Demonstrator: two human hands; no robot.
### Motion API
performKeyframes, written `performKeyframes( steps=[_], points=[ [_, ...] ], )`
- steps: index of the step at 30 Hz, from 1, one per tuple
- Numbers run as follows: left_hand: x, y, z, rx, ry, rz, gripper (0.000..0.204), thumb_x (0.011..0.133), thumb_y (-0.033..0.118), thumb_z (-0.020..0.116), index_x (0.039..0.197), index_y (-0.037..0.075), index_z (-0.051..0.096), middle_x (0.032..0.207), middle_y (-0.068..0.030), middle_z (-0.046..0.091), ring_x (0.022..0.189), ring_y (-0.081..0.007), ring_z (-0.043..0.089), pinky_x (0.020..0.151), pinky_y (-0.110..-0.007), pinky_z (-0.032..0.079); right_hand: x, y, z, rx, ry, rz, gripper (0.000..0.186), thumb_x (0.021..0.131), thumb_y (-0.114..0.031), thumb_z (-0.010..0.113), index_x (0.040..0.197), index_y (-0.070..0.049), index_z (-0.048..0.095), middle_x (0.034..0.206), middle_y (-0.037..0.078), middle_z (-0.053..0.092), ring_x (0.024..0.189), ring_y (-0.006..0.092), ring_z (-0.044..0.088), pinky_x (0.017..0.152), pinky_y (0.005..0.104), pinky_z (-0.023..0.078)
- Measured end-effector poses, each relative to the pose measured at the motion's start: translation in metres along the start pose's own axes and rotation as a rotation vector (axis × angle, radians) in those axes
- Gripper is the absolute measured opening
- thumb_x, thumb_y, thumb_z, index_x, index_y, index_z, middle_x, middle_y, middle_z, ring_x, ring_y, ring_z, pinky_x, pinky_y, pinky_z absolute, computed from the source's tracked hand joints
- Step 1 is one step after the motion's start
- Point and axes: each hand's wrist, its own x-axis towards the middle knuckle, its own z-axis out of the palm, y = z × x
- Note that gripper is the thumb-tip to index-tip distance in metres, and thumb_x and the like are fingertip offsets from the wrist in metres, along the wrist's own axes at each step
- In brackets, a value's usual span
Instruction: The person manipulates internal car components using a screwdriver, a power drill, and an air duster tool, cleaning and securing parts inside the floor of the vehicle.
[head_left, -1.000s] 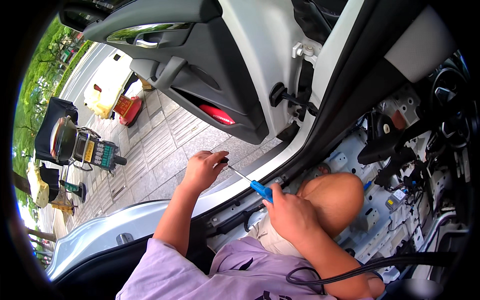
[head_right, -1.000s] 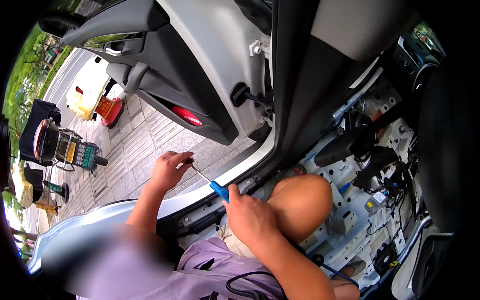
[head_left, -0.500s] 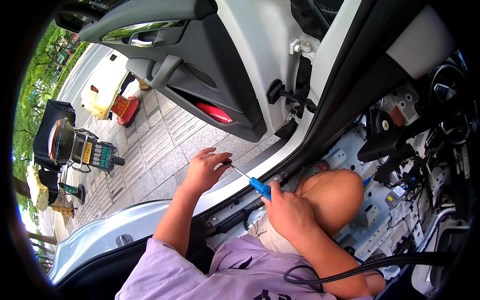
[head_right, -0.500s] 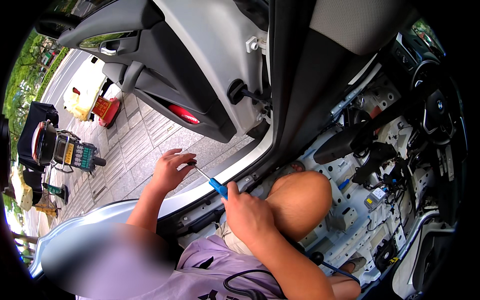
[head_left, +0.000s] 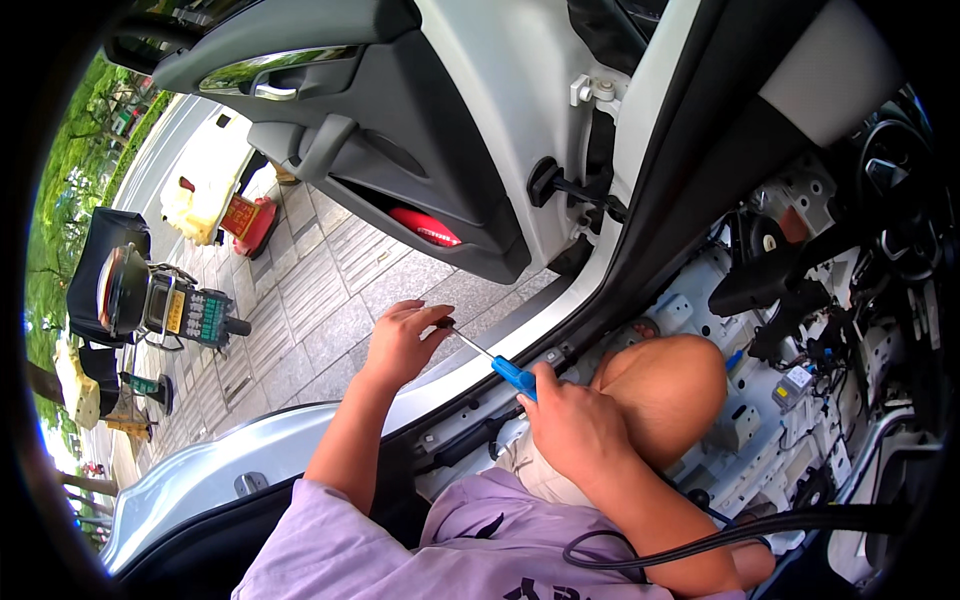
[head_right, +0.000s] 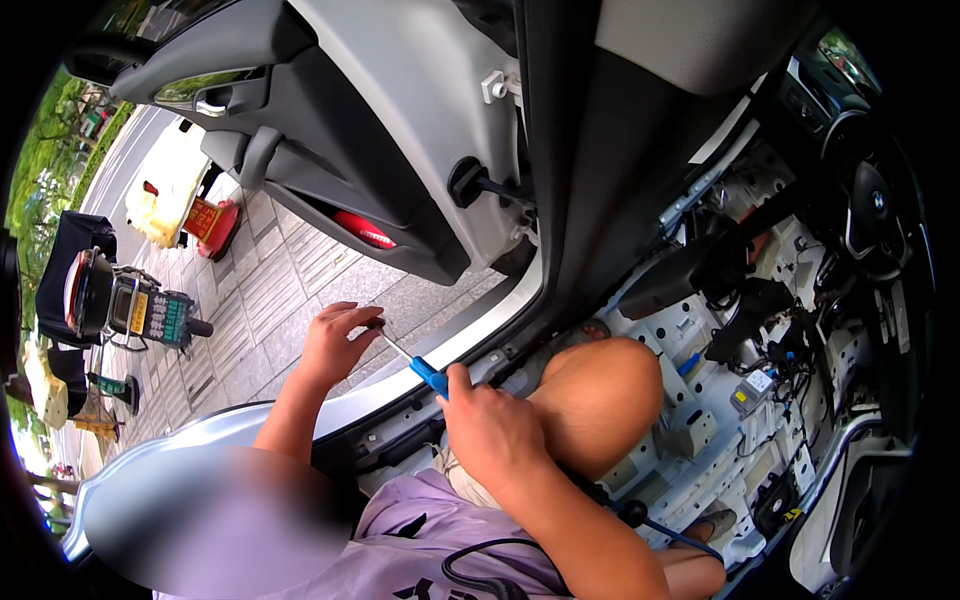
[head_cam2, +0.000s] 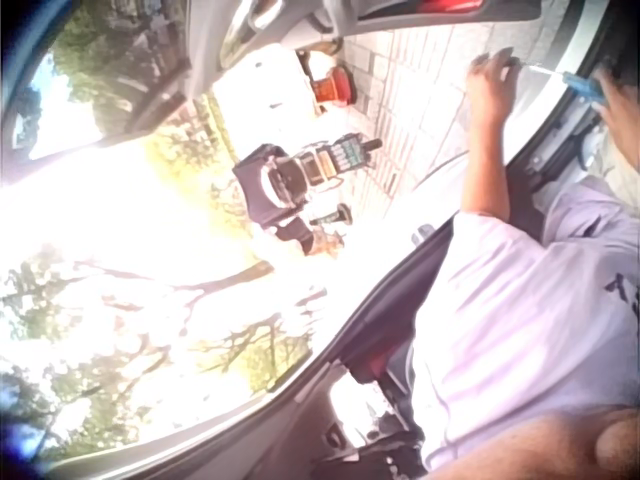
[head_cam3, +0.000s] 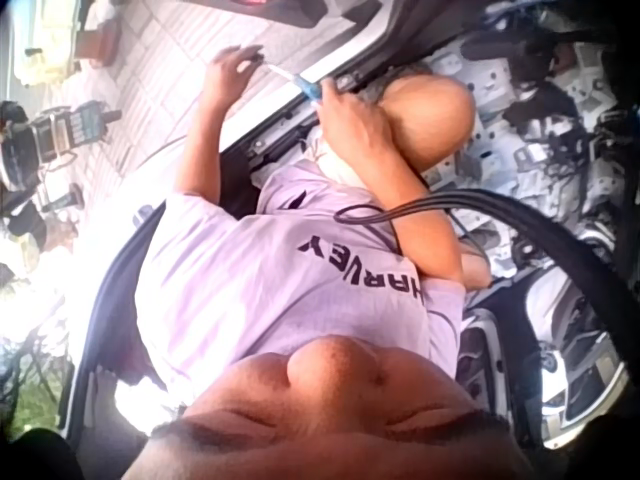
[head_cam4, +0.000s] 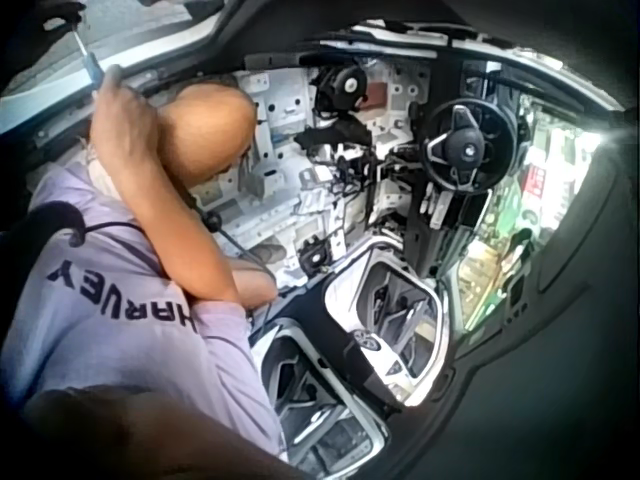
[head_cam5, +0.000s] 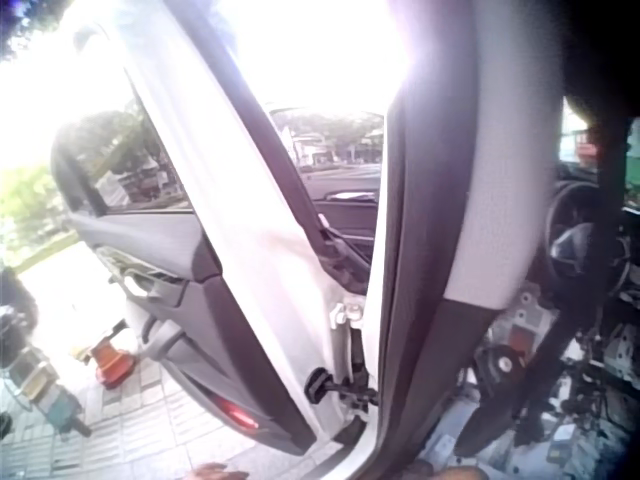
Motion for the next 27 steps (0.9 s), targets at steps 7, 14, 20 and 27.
performKeyframes(
  steps=[7, 14, 20, 27],
  points=[
    [-0.002, 0.000, -0.003, -0.006, -0.012, 0.028, 0.020, 0.083, 0.013, 0.088, 0.103, 0.012, 0.084, 0.094, -0.0086, 0.081, 0.093, -0.0307, 0.077, 0.090, -0.042, 0.061, 0.002, 0.002, 0.005, 0.006, -0.024, 0.028, 0.033, 0.105, -0.033, 0.066, 0.117, -0.004, 0.054, 0.077, 0.020, 0.074, 0.075, 0.0417, 0.076, 0.063, 0.0535, 0.059],
    [-0.004, 0.000, -0.001, -0.113, -0.045, -0.018, 0.019, 0.087, 0.013, 0.085, 0.106, 0.014, 0.084, 0.092, -0.0091, 0.079, 0.085, -0.0286, 0.075, 0.080, -0.040, 0.061, 0.002, 0.004, 0.007, 0.009, -0.043, 0.007, 0.033, 0.105, -0.033, 0.066, 0.116, -0.004, 0.054, 0.075, 0.020, 0.074, 0.074, 0.0414, 0.076, 0.064, 0.0532, 0.059],
    [-0.010, -0.005, 0.018, -0.721, -0.070, -0.535, 0.019, 0.099, 0.009, 0.077, 0.117, 0.005, 0.080, 0.099, -0.0102, 0.081, 0.098, -0.0210, 0.078, 0.091, -0.036, 0.061, 0.002, 0.005, 0.007, -0.003, -0.035, 0.010, 0.032, 0.105, -0.032, 0.066, 0.114, -0.004, 0.054, 0.074, 0.020, 0.074, 0.072, 0.0411, 0.075, 0.063, 0.0529, 0.060],
    [-0.038, -0.024, 0.060, -1.459, 0.132, -0.850, 0.028, 0.107, 0.008, 0.067, 0.134, 0.002, 0.069, 0.116, -0.0142, 0.078, 0.108, -0.0251, 0.078, 0.099, -0.038, 0.061, 0.003, 0.004, 0.009, 0.005, -0.018, -0.001, 0.033, 0.104, -0.032, 0.067, 0.114, -0.004, 0.053, 0.074, 0.020, 0.073, 0.073, 0.0415, 0.075, 0.064, 0.0535, 0.060]
  ],
)
